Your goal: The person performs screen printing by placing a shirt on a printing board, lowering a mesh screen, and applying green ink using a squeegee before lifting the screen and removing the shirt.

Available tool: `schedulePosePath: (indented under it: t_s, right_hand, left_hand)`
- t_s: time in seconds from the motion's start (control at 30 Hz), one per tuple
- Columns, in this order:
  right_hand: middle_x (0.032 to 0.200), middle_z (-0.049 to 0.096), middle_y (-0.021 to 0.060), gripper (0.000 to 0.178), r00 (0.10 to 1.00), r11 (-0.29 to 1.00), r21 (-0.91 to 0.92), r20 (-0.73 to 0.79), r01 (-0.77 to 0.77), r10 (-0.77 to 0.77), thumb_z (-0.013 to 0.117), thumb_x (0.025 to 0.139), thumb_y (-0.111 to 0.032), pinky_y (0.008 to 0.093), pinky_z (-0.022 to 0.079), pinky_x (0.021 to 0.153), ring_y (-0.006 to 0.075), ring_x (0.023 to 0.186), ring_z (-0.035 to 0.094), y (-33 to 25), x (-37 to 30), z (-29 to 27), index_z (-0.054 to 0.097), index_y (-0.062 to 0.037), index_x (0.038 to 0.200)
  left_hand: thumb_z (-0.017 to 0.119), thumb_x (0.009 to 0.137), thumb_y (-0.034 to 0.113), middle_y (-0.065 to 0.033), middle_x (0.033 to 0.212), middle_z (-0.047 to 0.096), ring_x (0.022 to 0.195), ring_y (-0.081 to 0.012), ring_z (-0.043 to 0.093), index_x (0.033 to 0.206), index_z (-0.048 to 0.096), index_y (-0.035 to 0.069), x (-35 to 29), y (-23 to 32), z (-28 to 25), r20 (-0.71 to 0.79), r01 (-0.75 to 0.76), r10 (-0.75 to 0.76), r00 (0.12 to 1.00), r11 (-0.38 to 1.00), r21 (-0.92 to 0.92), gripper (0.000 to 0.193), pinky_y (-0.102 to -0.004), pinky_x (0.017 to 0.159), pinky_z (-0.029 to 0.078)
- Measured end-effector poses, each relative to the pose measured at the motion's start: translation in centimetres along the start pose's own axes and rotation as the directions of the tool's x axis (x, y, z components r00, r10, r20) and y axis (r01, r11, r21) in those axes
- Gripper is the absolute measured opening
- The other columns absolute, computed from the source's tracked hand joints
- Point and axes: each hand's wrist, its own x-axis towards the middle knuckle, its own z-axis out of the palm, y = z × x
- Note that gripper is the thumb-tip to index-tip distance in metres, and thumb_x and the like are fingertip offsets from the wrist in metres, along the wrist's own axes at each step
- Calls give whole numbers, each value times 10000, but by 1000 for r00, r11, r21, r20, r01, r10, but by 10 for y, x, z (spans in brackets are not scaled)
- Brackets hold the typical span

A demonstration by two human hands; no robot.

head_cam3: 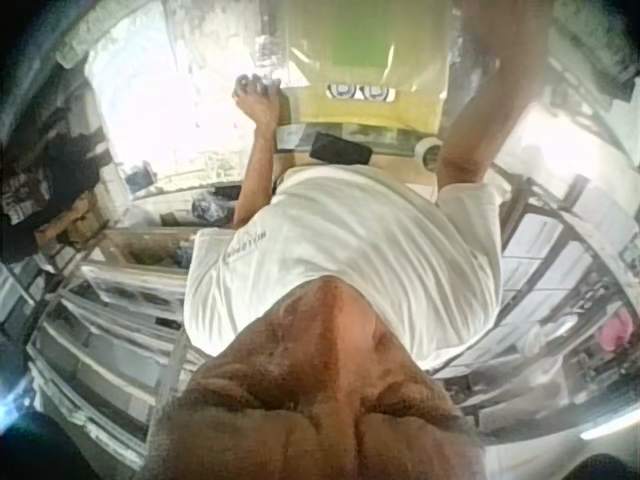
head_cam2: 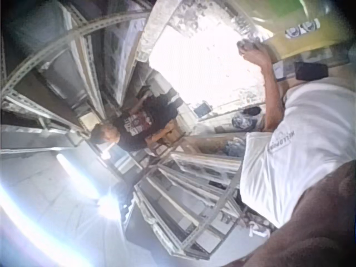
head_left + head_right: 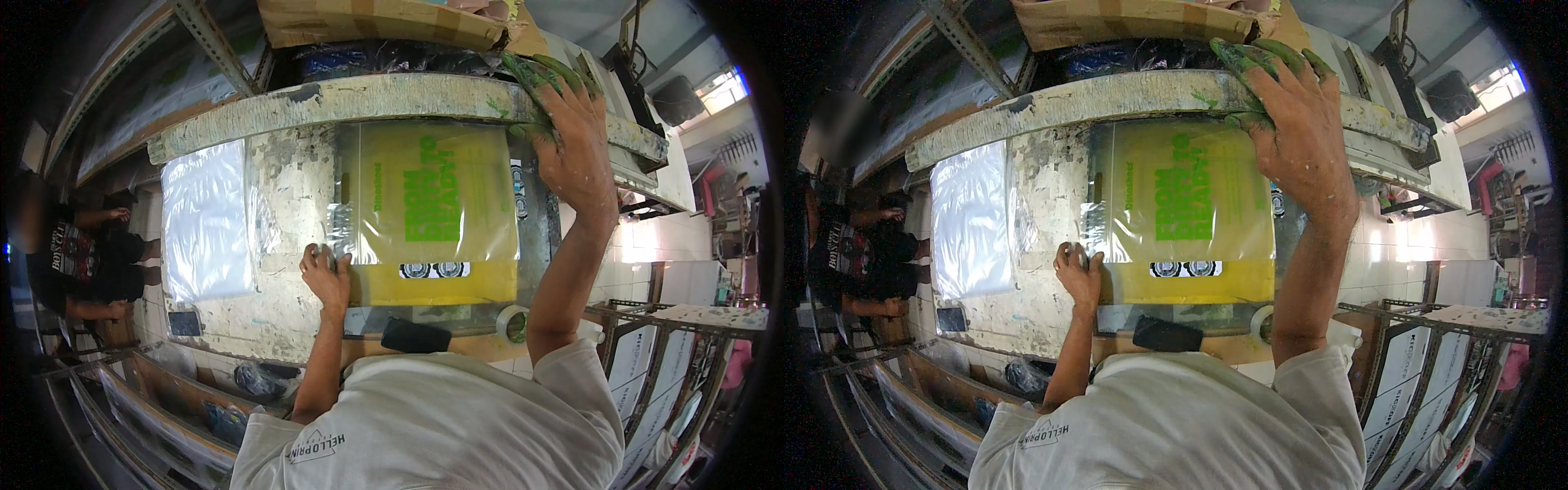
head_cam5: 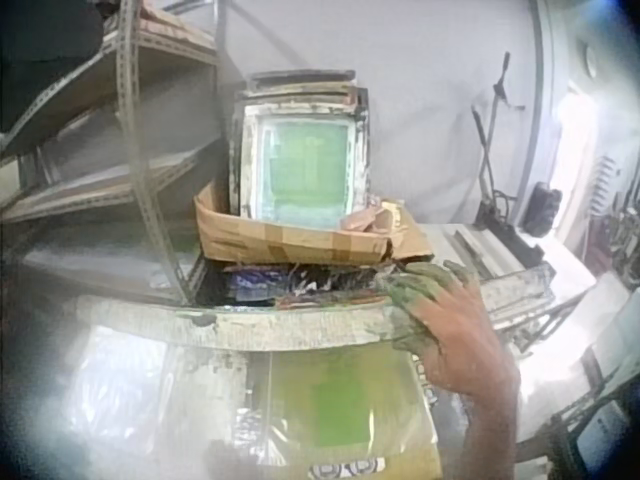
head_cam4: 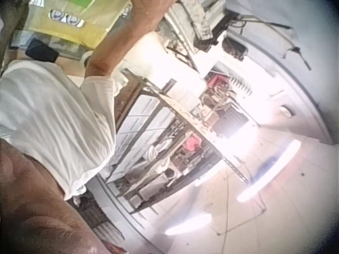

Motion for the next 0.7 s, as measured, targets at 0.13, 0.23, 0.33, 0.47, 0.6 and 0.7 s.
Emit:
schedulePosePath:
  t_s: [0.13, 0.23, 0.33, 0.47, 0.6, 0.7]
  right_hand:
    - [1300, 482, 251, 481, 1000, 1000, -7, 1, -2, 2, 618, 770, -90, 510, 166, 1104, 410, 1272, 373, 7, 3, 3, 522, -1, 1234]
    - [1272, 505, 239, 476, 999, 999, -29, -27, 25, -26, 623, 759, -93, 507, 207, 1072, 406, 1239, 403, 8, 6, 3, 528, -2, 1216]
    - [1228, 537, 228, 467, 993, 994, -85, -92, 69, -76, 626, 728, -77, 515, 277, 1017, 422, 1183, 448, 13, 6, 9, 539, -14, 1182]
    - [1292, 505, 219, 486, 1000, 993, -122, -21, -8, 5, 626, 761, -86, 491, 205, 1096, 400, 1260, 398, 17, 3, 14, 529, -29, 1233]
    - [1322, 491, 194, 485, 998, 990, -133, -19, -56, 54, 614, 794, -86, 447, 175, 1126, 364, 1294, 372, 29, -3, 12, 517, -33, 1266]
    - [1328, 488, 184, 475, 996, 990, -109, -10, -85, 85, 610, 802, -77, 442, 191, 1121, 363, 1304, 358, 21, -1, 11, 516, -30, 1265]
  left_hand:
    - [692, 769, 87, -168, 939, 602, 829, -290, 569, 873, 637, -26, -3, 4, 19, -6, 87, -94, 996, 947, -310, 163, -385, 723, 458]
    - [619, 836, 51, -84, 636, 574, 544, -133, 508, 830, 615, -20, 6, 25, 14, 39, 218, -231, 972, 833, -509, 71, -268, 531, 429]
    - [599, 853, 49, -60, 664, 578, 565, -106, 487, 817, 592, -35, 25, 41, -2, 5, 260, -342, 940, 704, -661, 92, -255, 537, 423]
    - [591, 868, 53, -45, 681, 584, 564, -87, 526, 846, 567, -7, 56, 29, -28, -19, 296, -484, 875, 565, -770, 68, -226, 495, 418]
    - [604, 869, 57, -42, 787, 623, 610, -105, 574, 895, 593, 22, 85, -47, -58, -170, 202, -507, 845, 598, -776, 45, -222, 477, 443]
    - [597, 869, 42, -52, 835, 633, 641, -110, 590, 906, 589, 24, 99, -111, -89, -222, 194, -549, 806, 598, -778, 42, -217, 495, 460]
